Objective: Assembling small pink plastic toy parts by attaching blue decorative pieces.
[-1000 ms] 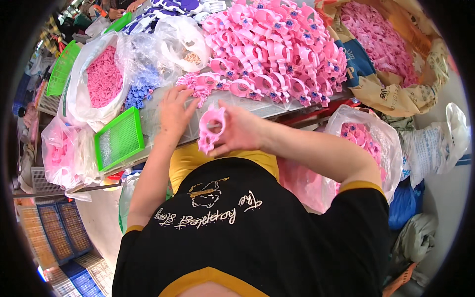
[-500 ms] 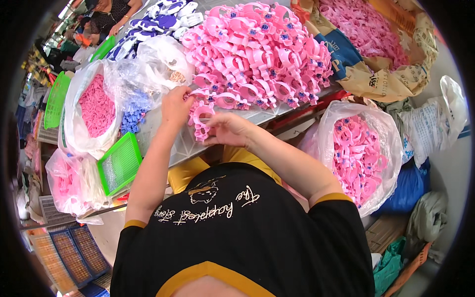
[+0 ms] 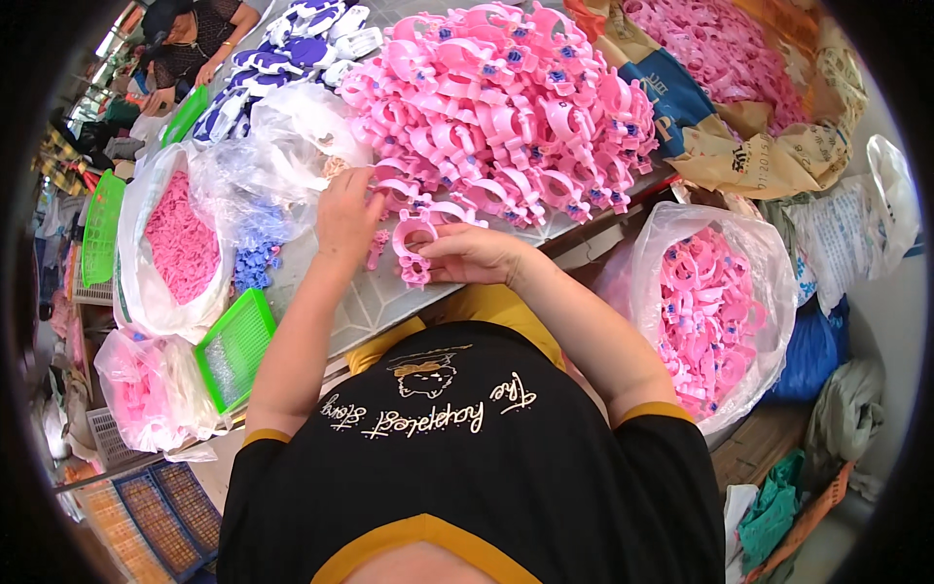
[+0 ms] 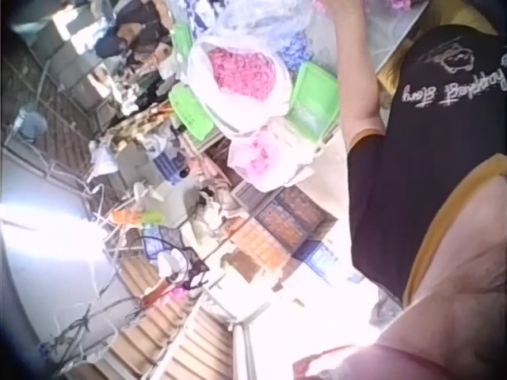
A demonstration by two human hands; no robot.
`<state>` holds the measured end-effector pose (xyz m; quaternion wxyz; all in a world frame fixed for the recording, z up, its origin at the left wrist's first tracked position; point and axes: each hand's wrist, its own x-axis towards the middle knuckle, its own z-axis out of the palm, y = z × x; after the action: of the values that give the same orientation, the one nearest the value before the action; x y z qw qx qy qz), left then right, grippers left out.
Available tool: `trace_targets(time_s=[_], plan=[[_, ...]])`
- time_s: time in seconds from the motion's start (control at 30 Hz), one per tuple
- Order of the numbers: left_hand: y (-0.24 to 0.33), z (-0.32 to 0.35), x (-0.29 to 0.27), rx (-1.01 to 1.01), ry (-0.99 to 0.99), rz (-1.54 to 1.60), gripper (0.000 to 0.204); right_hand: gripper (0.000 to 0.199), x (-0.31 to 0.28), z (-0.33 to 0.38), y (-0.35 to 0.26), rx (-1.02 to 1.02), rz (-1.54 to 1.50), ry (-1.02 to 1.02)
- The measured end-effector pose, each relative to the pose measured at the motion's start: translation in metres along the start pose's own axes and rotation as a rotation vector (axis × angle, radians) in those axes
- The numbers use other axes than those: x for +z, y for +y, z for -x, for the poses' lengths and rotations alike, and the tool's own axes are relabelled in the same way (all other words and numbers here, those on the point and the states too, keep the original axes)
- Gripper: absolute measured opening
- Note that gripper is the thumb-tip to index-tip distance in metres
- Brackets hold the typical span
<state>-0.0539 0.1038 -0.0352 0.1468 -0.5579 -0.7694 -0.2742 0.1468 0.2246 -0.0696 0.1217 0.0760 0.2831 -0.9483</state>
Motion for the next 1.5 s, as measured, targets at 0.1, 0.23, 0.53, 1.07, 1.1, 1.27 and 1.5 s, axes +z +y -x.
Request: trace_targets(time_s=[0.1, 0.23, 0.53, 1.07, 1.1, 1.27, 1.5], plan=[[-0.003, 0.005, -0.024, -0.011, 0.008, -0.011, 0.03, 0.044, 0.005, 0.003, 0.001, -0.006, 0.017, -0.017], [-0.022, 0.02, -0.053, -0.137, -0.147, -0.076, 0.037, 0.064, 0.01, -0.003, 0.014, -0.004, 0.023, -0.122], [-0.021, 0.068, -0.039, 0.05, -0.297, -0.052, 0.036, 0.047, 0.027, -0.027, 0.018, -0.045, -0.079, 0.018], [-0.125, 0.043, -0.169, -0.51, 0.022, -0.161, 0.02, 0.042, 0.02, -0.04, 0.025, -0.143, -0.05, 0.115], [-0.124, 0.047, -0.172, -0.602, -0.134, -0.11, 0.02, 0.04, 0.018, -0.04, 0.027, -0.138, -0.048, 0.118], [-0.131, 0.093, -0.115, -0.306, -0.34, -0.336, 0.015, 0.035, 0.031, -0.042, 0.025, -0.165, -0.02, 0.151], [-0.12, 0.101, -0.095, -0.22, -0.291, -0.351, 0.014, 0.041, 0.024, -0.045, 0.026, -0.197, -0.049, 0.091]])
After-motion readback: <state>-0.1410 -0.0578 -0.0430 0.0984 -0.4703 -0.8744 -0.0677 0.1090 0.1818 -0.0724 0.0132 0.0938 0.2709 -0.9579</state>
